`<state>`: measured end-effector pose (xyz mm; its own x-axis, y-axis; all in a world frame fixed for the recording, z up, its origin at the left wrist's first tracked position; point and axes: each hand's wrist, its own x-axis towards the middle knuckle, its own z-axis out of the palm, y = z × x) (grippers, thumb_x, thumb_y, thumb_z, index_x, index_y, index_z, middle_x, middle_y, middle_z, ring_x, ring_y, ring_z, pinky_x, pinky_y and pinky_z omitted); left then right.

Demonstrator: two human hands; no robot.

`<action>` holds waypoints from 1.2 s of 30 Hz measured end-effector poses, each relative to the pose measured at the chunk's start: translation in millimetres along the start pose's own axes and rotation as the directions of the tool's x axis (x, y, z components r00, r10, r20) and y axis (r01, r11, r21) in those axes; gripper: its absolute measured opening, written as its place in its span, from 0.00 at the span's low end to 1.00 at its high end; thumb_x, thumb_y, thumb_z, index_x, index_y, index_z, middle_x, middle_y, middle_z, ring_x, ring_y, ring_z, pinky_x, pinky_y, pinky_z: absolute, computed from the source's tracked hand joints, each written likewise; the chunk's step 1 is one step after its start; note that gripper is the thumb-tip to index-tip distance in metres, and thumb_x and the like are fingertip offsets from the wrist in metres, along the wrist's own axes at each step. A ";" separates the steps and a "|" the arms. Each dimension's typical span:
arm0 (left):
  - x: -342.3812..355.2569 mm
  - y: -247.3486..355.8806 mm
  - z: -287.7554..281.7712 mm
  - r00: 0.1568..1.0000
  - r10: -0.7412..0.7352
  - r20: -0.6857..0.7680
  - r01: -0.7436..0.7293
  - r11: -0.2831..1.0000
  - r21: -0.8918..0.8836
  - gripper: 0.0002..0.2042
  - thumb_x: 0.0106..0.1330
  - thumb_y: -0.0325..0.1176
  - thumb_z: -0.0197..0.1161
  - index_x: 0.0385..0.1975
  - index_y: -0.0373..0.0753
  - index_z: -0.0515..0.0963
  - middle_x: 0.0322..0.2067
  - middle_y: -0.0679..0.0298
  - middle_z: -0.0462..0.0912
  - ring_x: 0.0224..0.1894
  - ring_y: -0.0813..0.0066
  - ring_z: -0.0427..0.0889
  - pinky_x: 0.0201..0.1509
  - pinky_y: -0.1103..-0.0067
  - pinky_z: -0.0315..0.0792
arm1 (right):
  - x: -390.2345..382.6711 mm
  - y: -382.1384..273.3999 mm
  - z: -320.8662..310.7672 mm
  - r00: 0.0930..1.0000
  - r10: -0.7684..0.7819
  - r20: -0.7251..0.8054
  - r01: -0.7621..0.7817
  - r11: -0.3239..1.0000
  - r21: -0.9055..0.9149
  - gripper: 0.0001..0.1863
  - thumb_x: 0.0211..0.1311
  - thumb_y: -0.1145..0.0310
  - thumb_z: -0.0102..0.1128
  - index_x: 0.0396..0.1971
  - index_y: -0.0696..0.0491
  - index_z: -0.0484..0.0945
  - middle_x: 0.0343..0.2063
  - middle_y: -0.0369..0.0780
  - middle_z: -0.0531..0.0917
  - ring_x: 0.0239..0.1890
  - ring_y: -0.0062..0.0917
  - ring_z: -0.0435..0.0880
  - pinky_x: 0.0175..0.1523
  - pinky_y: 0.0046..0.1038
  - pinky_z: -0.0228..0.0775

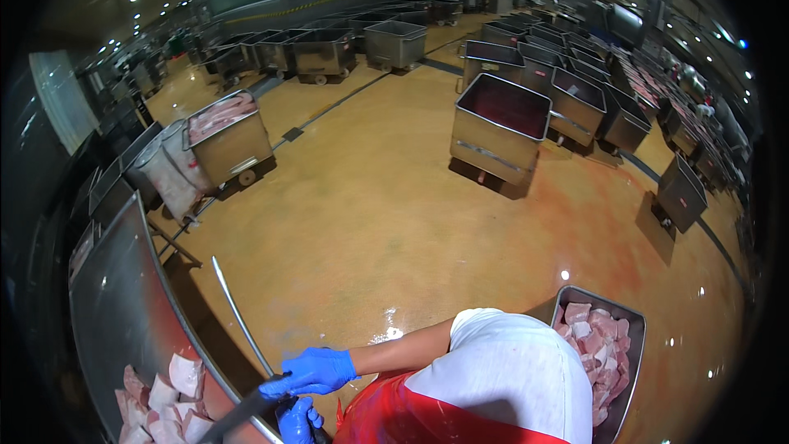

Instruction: The person cuts large pieces of raw meat into smaller portions using a knife on a cutting board. The cut pieces are placed into green crates and a metal tray. The person wears blue gloves and a red apron while working at a stainless steel table.

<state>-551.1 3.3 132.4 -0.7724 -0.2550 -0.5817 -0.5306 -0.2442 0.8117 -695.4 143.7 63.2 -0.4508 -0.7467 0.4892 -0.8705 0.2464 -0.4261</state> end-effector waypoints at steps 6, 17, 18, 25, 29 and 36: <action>8.6 -47.9 -61.1 0.998 0.065 0.002 -0.064 0.994 -0.092 0.10 0.62 0.27 0.65 0.23 0.41 0.70 0.14 0.68 0.70 0.12 0.78 0.68 0.13 0.79 0.63 | 7.5 120.7 39.7 0.655 0.754 -0.039 -0.649 0.589 0.482 0.29 0.75 0.61 0.48 0.73 0.44 0.60 0.39 0.47 0.83 0.31 0.39 0.81 0.33 0.38 0.75; -59.6 -87.5 -83.4 0.994 0.044 -0.098 -0.045 0.999 -0.001 0.12 0.63 0.36 0.64 0.20 0.43 0.72 0.15 0.71 0.69 0.17 0.83 0.67 0.21 0.79 0.62 | 40.8 110.7 112.0 0.842 0.501 -0.202 -0.405 0.833 0.378 0.15 0.75 0.64 0.51 0.50 0.57 0.79 0.18 0.42 0.75 0.19 0.27 0.68 0.28 0.35 0.68; -67.8 -92.4 -80.5 0.988 0.020 -0.151 -0.029 0.998 -0.058 0.12 0.63 0.36 0.64 0.20 0.42 0.72 0.15 0.71 0.70 0.16 0.82 0.67 0.21 0.79 0.63 | 59.0 98.9 109.2 0.823 0.488 -0.291 -0.331 0.828 0.453 0.14 0.76 0.62 0.51 0.47 0.57 0.80 0.17 0.41 0.73 0.19 0.27 0.67 0.28 0.35 0.67; -79.9 -107.3 -81.9 0.968 0.070 -0.241 -0.110 0.982 -0.154 0.07 0.66 0.33 0.63 0.30 0.36 0.77 0.17 0.69 0.72 0.17 0.81 0.70 0.22 0.79 0.66 | 72.9 20.2 169.3 0.987 -0.060 0.149 0.023 0.971 0.239 0.17 0.76 0.63 0.48 0.52 0.59 0.79 0.31 0.49 0.84 0.32 0.28 0.82 0.38 0.35 0.75; -116.0 -160.3 -110.3 0.658 0.392 -0.642 0.027 0.841 0.541 0.08 0.60 0.37 0.66 0.33 0.40 0.83 0.20 0.56 0.82 0.20 0.64 0.81 0.28 0.66 0.74 | 146.2 98.0 195.5 0.864 0.188 -0.466 -0.049 0.954 0.295 0.13 0.78 0.65 0.46 0.43 0.59 0.76 0.24 0.39 0.78 0.23 0.24 0.74 0.28 0.29 0.67; -169.3 -176.4 -98.3 0.160 0.566 -0.809 0.583 0.607 0.540 0.06 0.53 0.37 0.65 0.25 0.43 0.81 0.24 0.51 0.82 0.27 0.48 0.81 0.32 0.59 0.74 | 46.0 -44.1 153.0 0.990 -0.017 0.141 -0.098 0.639 0.763 0.08 0.74 0.68 0.53 0.36 0.56 0.78 0.22 0.38 0.76 0.24 0.24 0.75 0.31 0.30 0.69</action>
<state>-292.4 -2.4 82.4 -0.1421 -0.9357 0.3230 -0.9608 0.2089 0.1822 -647.5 4.0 -12.0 -0.4038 -0.8302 0.3843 -0.3618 -0.2409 -0.9006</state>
